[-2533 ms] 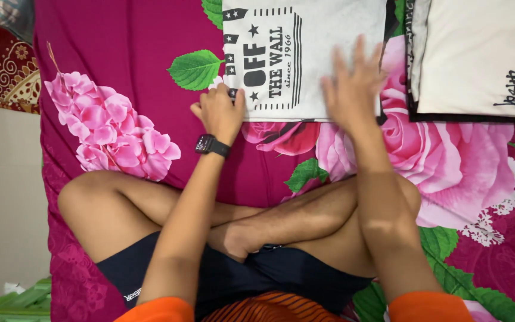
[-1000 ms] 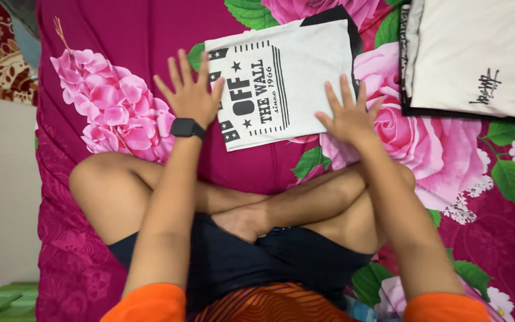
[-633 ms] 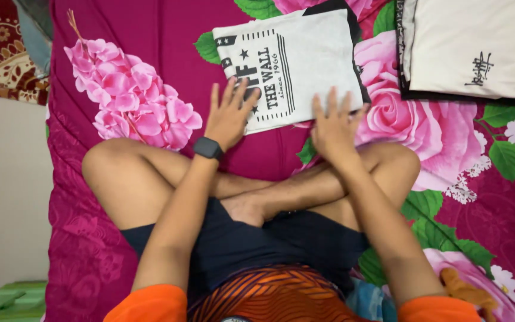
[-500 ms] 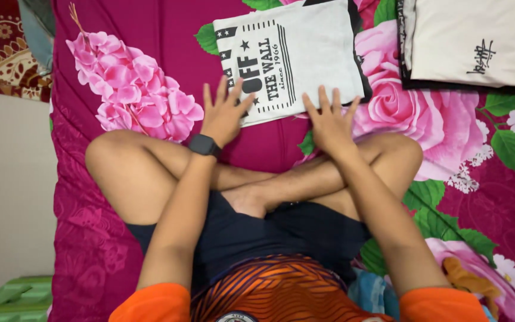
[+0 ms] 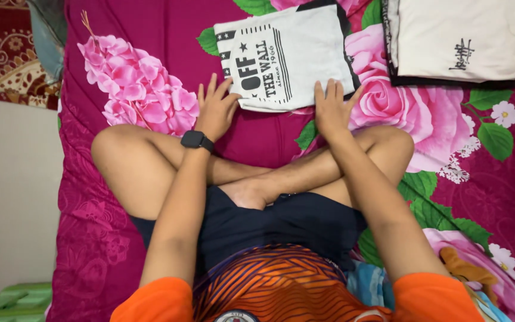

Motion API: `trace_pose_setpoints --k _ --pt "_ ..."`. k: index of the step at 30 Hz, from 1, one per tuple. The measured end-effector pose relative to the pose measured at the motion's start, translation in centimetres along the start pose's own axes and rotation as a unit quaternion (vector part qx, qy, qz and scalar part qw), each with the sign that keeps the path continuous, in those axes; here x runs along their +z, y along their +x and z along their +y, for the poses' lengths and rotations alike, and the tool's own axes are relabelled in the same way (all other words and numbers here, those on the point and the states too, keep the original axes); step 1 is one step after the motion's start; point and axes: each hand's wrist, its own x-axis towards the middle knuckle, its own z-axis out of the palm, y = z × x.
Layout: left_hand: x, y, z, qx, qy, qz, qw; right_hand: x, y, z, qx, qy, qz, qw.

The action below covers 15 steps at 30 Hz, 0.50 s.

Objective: The person is folding several t-shirts on a floral bedspread while sitting cross-legged on a bed.

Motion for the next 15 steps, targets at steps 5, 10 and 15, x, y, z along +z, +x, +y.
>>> trace_pose_setpoints --k 5,10,15 --pt "0.9 0.5 0.4 -0.039 -0.161 0.079 0.983 -0.5 0.4 0.0 0.002 -0.016 0.012 1.000" --pt "0.0 0.3 1.5 -0.042 -0.151 0.086 0.984 -0.9 0.9 0.5 0.014 0.012 0.015 1.000" --pt "-3.1 0.2 4.6 -0.005 -0.156 0.175 0.972 -6.7 2.4 2.7 0.035 0.001 0.047 0.998"
